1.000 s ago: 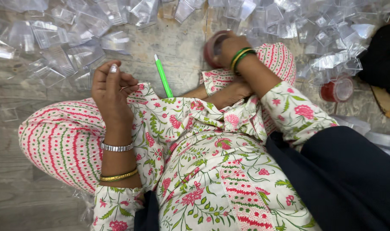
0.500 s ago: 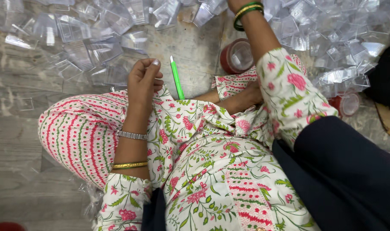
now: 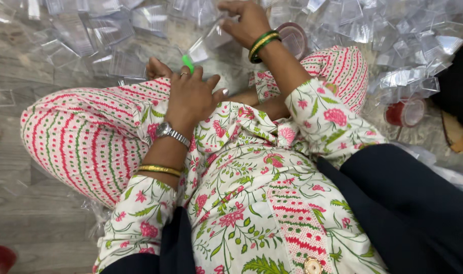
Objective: The person sits on the floor and folds clear plastic sheets into small rectangular boxes, pressing the sides to shape them and setting finished boxes aside. They repeatedly pick up flat plastic pieces, fold them into box form, and stack the completed boxes nearby.
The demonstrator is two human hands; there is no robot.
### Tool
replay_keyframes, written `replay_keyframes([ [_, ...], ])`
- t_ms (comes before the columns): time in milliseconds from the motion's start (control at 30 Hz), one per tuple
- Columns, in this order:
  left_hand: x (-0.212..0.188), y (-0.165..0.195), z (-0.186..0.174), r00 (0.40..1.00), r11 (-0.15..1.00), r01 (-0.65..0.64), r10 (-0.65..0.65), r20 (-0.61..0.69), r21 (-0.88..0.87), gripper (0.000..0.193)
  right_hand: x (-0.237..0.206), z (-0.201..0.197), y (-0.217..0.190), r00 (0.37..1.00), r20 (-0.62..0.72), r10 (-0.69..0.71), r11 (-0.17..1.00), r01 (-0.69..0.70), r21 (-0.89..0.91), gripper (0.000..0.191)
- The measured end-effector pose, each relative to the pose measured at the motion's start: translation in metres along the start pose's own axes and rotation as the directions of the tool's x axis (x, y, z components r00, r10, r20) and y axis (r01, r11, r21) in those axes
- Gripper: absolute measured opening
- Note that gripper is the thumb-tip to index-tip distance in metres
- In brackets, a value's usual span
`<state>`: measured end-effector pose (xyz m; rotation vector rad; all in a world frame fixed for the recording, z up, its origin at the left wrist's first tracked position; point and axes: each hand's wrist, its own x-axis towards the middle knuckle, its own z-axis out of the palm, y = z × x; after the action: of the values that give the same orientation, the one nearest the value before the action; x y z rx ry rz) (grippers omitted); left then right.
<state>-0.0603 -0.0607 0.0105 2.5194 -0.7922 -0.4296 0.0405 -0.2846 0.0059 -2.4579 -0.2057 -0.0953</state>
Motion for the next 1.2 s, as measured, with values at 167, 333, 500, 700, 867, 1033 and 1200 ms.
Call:
replay_keyframes([
  [167, 0.008, -0.002, 0.008, 0.984, 0.958, 0.134, -0.158, 0.077, 0.254, 0.064, -0.019, -0.009, 0.010, 0.938, -0.173, 0.301, 0.952, -0.305, 0.006, 0.015],
  [333, 0.011, -0.017, 0.022, 0.957, 0.896, 0.285, -0.248, -0.148, 0.341, 0.077, -0.031, -0.005, 0.015, 0.925, -0.091, 0.368, 0.897, -0.379, -0.226, 0.014],
  [500, 0.004, -0.030, 0.028, 0.945, 0.952, 0.306, -0.303, -0.124, 0.008, 0.047, -0.040, 0.039, 0.000, 0.902, 0.137, 0.409, 0.907, -0.419, 0.049, 0.031],
  [700, -0.001, -0.034, 0.011, 0.878, 0.842, 0.010, -0.265, -0.398, -0.539, 0.047, -0.043, 0.007, -0.011, 0.845, 0.307, 0.437, 0.691, -0.534, 0.487, 0.028],
  [867, -0.003, -0.034, 0.002, 0.965, 0.384, -0.162, -0.129, -0.227, -0.909, 0.077, -0.077, -0.027, -0.047, 0.844, 0.430, 0.320, 0.437, -0.534, 0.724, 0.027],
  [1033, -0.005, -0.032, 0.002, 0.959, 0.290, -0.283, 0.053, -0.280, -0.914, 0.072, -0.091, -0.035, -0.065, 0.881, 0.407, 0.241, 0.465, -0.473, 0.748, 0.025],
  [1200, -0.007, -0.033, 0.003, 0.982, 0.212, -0.184, -0.001, -0.188, -0.960, 0.072, -0.094, -0.033, -0.059, 0.889, 0.389, 0.241, 0.480, -0.458, 0.748, 0.022],
])
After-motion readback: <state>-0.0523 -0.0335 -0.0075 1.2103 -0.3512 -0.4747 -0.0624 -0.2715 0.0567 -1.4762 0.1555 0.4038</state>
